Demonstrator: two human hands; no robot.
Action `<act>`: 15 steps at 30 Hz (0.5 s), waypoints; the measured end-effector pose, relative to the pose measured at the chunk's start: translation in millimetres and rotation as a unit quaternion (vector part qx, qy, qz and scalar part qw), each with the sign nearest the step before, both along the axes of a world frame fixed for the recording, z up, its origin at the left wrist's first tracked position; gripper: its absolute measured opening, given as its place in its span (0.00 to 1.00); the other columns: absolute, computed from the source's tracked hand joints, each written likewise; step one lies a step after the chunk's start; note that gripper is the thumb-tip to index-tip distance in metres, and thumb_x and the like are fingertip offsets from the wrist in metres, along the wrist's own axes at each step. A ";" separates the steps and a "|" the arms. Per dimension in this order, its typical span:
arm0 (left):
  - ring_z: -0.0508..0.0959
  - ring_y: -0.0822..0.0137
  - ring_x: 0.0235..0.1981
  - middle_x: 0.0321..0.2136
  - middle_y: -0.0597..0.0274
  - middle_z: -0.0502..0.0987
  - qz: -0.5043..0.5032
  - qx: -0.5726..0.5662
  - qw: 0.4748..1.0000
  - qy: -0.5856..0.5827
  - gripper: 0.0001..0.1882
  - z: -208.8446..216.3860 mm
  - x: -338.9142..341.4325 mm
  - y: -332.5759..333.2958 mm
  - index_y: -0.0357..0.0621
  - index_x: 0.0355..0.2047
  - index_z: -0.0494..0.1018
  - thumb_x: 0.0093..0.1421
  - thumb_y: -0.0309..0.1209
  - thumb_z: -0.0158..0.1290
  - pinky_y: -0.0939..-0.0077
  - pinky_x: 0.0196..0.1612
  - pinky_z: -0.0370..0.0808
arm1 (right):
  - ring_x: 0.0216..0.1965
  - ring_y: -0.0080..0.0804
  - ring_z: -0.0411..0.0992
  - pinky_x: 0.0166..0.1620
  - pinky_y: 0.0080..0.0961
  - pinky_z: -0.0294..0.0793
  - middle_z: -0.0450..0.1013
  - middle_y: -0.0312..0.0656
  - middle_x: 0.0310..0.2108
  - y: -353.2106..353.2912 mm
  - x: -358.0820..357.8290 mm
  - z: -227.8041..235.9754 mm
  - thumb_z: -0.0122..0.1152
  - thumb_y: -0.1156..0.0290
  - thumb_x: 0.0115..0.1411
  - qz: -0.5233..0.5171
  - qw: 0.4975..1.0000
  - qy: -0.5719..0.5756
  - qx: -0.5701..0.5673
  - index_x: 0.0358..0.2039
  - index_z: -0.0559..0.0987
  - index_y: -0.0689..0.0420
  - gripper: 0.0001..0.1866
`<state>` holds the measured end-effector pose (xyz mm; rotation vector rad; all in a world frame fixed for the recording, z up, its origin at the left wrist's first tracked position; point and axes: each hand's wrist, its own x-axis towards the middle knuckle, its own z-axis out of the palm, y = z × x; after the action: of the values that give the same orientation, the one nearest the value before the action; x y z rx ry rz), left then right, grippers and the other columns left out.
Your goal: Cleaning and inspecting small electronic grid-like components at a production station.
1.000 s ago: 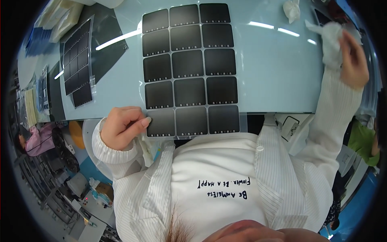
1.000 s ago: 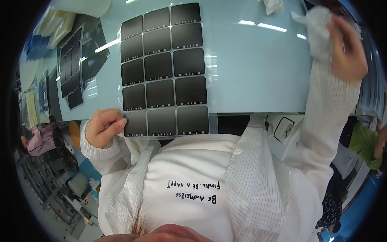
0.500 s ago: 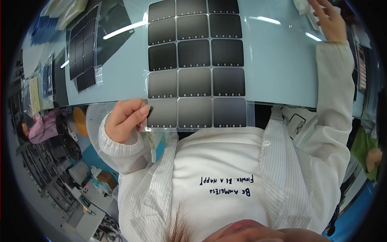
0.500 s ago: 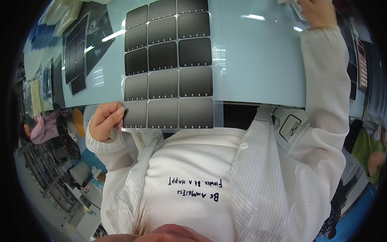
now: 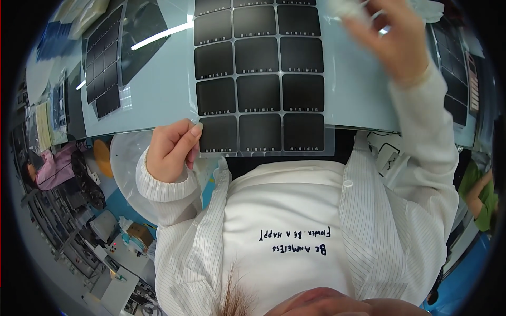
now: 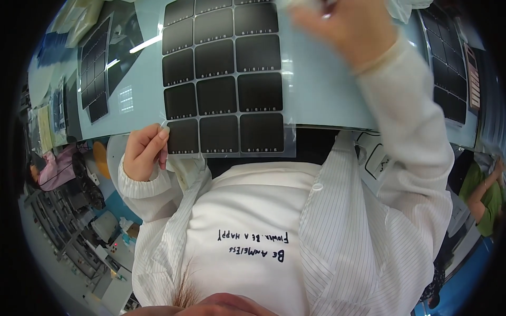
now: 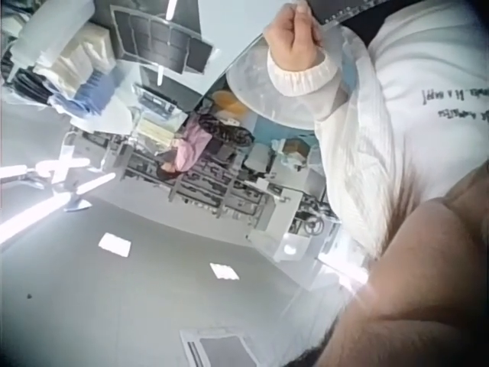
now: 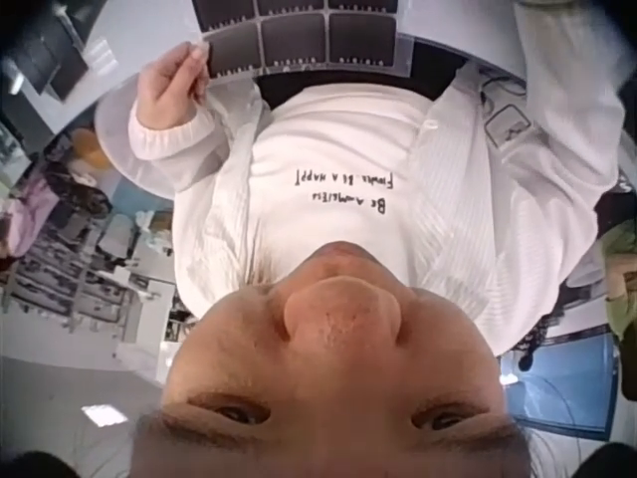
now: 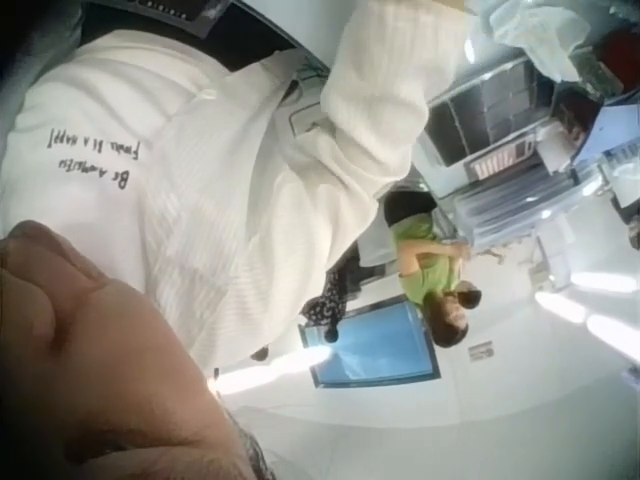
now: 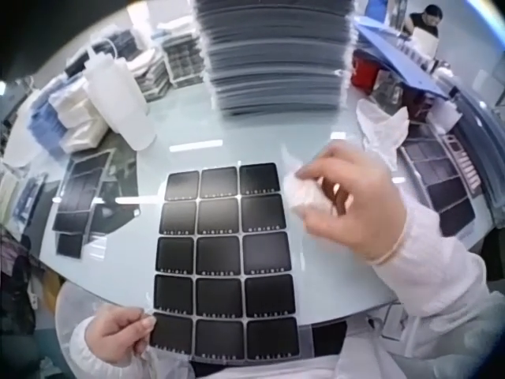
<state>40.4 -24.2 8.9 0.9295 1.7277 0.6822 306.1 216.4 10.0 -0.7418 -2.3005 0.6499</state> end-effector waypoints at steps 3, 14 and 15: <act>0.62 0.78 0.08 0.08 0.67 0.66 -0.003 -0.010 1.000 -0.003 0.19 -7.6 -9.5 8.1 0.36 0.17 0.67 0.63 0.33 0.46 0.83 0.14 0.58 | 0.30 0.32 0.73 0.32 0.23 0.73 0.71 0.39 0.38 -53.9 -30.8 -23.3 0.65 0.75 0.44 0.170 0.984 -0.036 0.047 0.42 0.77 0.58 0.21; 0.62 0.78 0.08 0.08 0.67 0.65 0.027 -0.003 1.000 0.001 0.19 -12.1 -8.9 4.7 0.37 0.16 0.67 0.63 0.34 0.47 0.83 0.13 0.58 | 0.27 0.33 0.71 0.27 0.23 0.70 0.69 0.41 0.36 -66.2 -45.8 -39.7 0.66 0.74 0.40 0.194 0.980 0.001 0.044 0.40 0.75 0.59 0.22; 0.62 0.78 0.08 0.08 0.67 0.65 0.024 -0.001 1.000 0.002 0.19 -10.6 -7.7 4.2 0.37 0.16 0.67 0.63 0.34 0.47 0.83 0.14 0.58 | 0.26 0.31 0.70 0.27 0.23 0.70 0.69 0.41 0.36 -48.6 -43.6 -44.9 0.66 0.74 0.40 0.164 0.985 0.027 0.055 0.40 0.75 0.59 0.22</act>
<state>32.7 -20.0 -1.6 0.8911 1.7597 0.7107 262.5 167.8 -34.9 -0.2904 -2.4073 0.6710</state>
